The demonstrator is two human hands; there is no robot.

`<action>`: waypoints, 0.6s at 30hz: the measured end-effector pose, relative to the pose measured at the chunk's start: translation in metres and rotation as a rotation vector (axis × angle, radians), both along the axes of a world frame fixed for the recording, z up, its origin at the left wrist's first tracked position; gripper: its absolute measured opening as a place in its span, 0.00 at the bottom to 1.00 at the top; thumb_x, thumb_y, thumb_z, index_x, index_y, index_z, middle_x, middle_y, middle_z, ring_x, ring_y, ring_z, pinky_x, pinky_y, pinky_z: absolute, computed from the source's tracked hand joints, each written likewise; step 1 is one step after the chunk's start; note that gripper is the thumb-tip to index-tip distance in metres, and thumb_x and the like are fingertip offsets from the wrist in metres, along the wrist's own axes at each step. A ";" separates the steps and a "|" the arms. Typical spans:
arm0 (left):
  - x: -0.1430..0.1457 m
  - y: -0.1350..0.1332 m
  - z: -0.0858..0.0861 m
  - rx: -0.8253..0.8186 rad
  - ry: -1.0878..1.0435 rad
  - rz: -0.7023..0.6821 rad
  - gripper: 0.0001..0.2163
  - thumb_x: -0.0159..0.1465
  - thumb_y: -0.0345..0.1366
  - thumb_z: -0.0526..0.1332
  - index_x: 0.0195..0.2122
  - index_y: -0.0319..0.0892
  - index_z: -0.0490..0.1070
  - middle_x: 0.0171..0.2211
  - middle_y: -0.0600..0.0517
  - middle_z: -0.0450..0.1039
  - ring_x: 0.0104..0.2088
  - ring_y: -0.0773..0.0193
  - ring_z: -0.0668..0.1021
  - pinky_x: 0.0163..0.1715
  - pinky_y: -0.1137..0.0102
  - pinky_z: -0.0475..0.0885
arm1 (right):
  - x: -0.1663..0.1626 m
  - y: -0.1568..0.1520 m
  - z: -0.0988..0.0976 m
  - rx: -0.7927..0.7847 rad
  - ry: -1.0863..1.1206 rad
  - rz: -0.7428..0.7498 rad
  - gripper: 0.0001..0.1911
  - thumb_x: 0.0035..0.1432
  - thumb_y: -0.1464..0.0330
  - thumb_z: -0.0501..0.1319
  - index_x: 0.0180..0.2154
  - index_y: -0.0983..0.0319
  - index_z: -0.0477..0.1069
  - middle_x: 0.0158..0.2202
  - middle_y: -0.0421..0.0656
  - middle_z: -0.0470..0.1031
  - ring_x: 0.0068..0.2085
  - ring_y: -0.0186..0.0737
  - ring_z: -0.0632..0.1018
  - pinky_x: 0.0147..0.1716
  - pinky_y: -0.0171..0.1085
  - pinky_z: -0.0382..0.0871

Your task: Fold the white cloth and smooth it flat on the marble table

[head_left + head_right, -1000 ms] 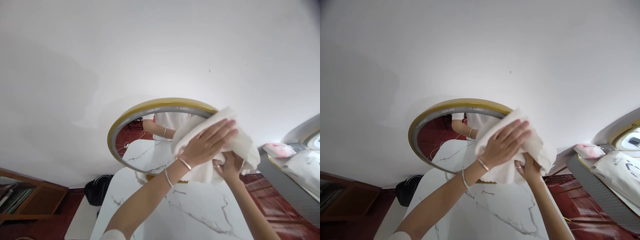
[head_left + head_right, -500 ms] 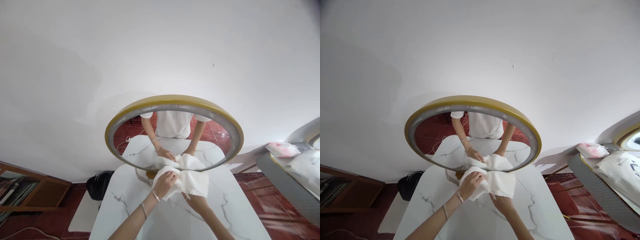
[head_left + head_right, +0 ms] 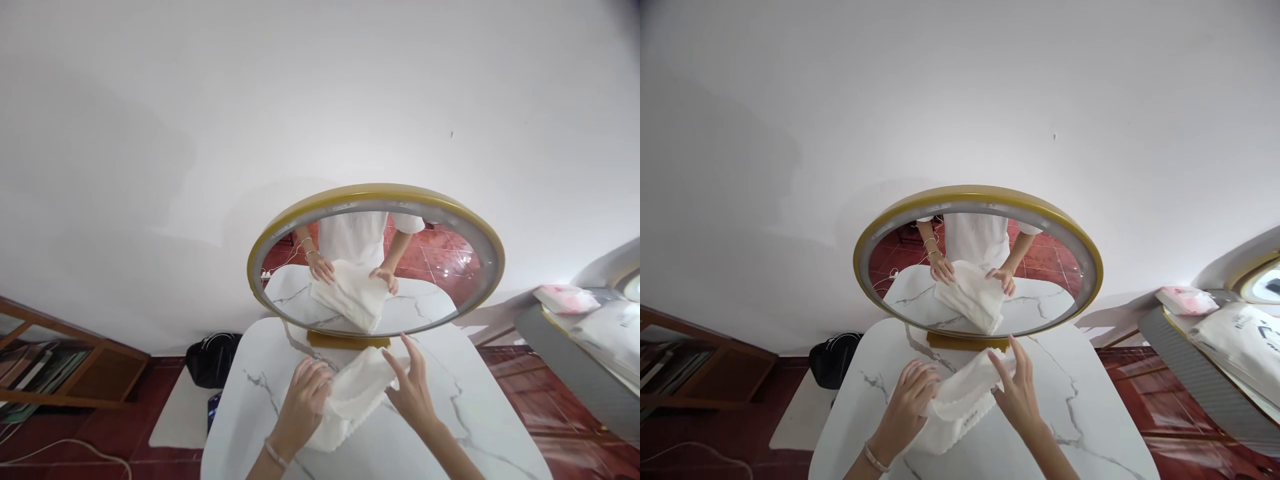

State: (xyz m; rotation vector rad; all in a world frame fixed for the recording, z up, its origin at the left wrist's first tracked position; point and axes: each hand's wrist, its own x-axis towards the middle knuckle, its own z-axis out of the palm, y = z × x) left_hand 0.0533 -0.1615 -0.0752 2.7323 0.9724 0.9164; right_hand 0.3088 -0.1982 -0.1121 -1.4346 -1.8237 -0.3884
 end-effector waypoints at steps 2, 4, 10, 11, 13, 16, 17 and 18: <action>-0.011 0.003 0.007 -0.048 0.015 -0.029 0.14 0.52 0.16 0.48 0.29 0.43 0.63 0.31 0.53 0.71 0.37 0.63 0.74 0.46 0.61 0.69 | 0.003 0.005 0.022 -0.100 -0.123 0.176 0.26 0.51 0.83 0.49 0.50 0.58 0.66 0.53 0.49 0.70 0.54 0.49 0.71 0.50 0.52 0.68; -0.025 0.007 0.013 -0.083 0.035 -0.029 0.11 0.55 0.19 0.50 0.29 0.43 0.62 0.28 0.53 0.69 0.32 0.63 0.72 0.39 0.63 0.70 | 0.004 0.005 0.037 -0.191 -0.136 0.311 0.26 0.52 0.84 0.47 0.48 0.58 0.67 0.40 0.44 0.77 0.41 0.40 0.76 0.41 0.41 0.72; -0.066 0.026 0.035 -0.211 0.057 0.007 0.04 0.64 0.35 0.57 0.39 0.45 0.63 0.33 0.54 0.71 0.34 0.62 0.74 0.40 0.63 0.70 | 0.001 -0.017 0.070 -0.341 -0.166 0.216 0.27 0.54 0.83 0.44 0.50 0.57 0.66 0.40 0.42 0.78 0.28 0.34 0.74 0.26 0.33 0.67; -0.070 0.030 0.038 -0.207 0.072 -0.002 0.03 0.65 0.36 0.57 0.38 0.45 0.64 0.32 0.54 0.71 0.34 0.62 0.74 0.43 0.61 0.69 | 0.001 -0.022 0.076 -0.333 -0.206 0.200 0.26 0.55 0.83 0.44 0.48 0.56 0.67 0.44 0.42 0.77 0.28 0.33 0.74 0.26 0.33 0.67; -0.076 0.035 0.042 -0.190 0.116 -0.036 0.04 0.66 0.37 0.56 0.36 0.45 0.65 0.31 0.56 0.72 0.34 0.63 0.74 0.49 0.57 0.67 | 0.002 -0.030 0.084 -0.313 -0.308 0.179 0.23 0.56 0.83 0.44 0.42 0.56 0.69 0.50 0.42 0.75 0.26 0.32 0.72 0.25 0.34 0.65; -0.079 0.042 0.044 -0.195 0.161 -0.086 0.07 0.67 0.38 0.56 0.32 0.44 0.66 0.30 0.56 0.72 0.33 0.64 0.75 0.49 0.57 0.67 | 0.012 -0.040 0.088 -0.330 -0.368 0.181 0.21 0.59 0.82 0.43 0.39 0.58 0.69 0.48 0.45 0.76 0.24 0.32 0.71 0.25 0.36 0.65; -0.079 0.043 0.044 -0.206 0.163 -0.091 0.09 0.67 0.39 0.56 0.30 0.44 0.66 0.29 0.56 0.72 0.32 0.64 0.74 0.47 0.59 0.69 | 0.017 -0.044 0.087 -0.369 -0.339 0.174 0.20 0.60 0.81 0.43 0.40 0.58 0.70 0.46 0.46 0.77 0.25 0.33 0.72 0.26 0.36 0.66; -0.079 0.044 0.044 -0.216 0.163 -0.094 0.10 0.67 0.40 0.55 0.29 0.44 0.66 0.29 0.56 0.72 0.31 0.65 0.74 0.43 0.61 0.70 | 0.023 -0.047 0.085 -0.423 -0.286 0.157 0.19 0.62 0.79 0.43 0.41 0.59 0.70 0.43 0.46 0.78 0.26 0.35 0.74 0.27 0.36 0.66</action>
